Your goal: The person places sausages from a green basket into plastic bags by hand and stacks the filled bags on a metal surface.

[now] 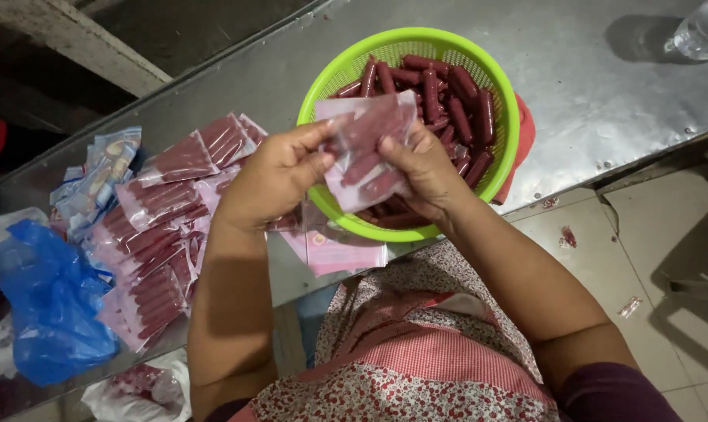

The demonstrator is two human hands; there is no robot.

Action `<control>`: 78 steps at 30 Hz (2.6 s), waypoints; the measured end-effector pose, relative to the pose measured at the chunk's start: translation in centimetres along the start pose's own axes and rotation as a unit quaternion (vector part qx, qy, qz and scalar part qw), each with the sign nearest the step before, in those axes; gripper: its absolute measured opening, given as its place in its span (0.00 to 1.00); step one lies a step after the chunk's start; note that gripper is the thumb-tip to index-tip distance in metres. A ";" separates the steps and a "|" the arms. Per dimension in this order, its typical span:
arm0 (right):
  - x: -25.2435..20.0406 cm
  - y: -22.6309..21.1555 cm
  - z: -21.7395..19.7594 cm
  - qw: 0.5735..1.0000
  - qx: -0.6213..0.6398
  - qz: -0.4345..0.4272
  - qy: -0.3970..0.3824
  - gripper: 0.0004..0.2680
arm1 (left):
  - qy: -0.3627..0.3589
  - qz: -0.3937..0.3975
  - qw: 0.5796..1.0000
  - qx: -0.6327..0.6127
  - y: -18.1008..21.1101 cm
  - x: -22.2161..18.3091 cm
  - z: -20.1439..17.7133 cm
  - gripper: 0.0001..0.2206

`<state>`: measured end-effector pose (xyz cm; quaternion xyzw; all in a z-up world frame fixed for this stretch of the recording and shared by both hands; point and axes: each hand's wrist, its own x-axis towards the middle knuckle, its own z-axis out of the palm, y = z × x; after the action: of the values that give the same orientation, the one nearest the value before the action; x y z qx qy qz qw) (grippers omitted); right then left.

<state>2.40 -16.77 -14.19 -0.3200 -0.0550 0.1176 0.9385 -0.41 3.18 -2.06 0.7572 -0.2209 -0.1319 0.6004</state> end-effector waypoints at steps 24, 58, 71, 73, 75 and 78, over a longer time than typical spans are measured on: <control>-1.8 -3.1 3.7 0.980 0.139 0.117 -0.082 0.30 | 0.192 -0.018 0.981 -0.016 -1.8 0.0 1.7 0.22; -1.6 -1.6 1.0 0.981 0.128 0.147 -0.011 0.30 | 0.288 -0.014 0.958 -0.011 -1.0 0.1 2.1 0.16; -1.6 -1.0 1.6 0.978 0.103 0.179 -0.011 0.26 | 0.170 -0.201 0.959 0.101 1.7 1.3 2.3 0.41; -1.6 -0.8 1.5 0.976 0.104 0.193 -0.005 0.23 | 0.176 -0.232 0.949 0.124 1.1 1.9 3.1 0.30; -1.8 -1.0 2.0 0.979 0.066 0.187 0.042 0.26 | 0.187 -0.121 0.975 0.001 -0.3 2.2 3.9 0.18; -2.3 -1.8 2.3 0.972 -0.005 0.217 0.086 0.29 | 0.223 -0.007 0.971 0.088 -2.4 2.6 4.1 0.08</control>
<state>0.14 -17.37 -11.29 -0.3380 0.0959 0.2898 0.8903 0.35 -1.15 -5.26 0.8191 -0.0872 0.0559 0.5642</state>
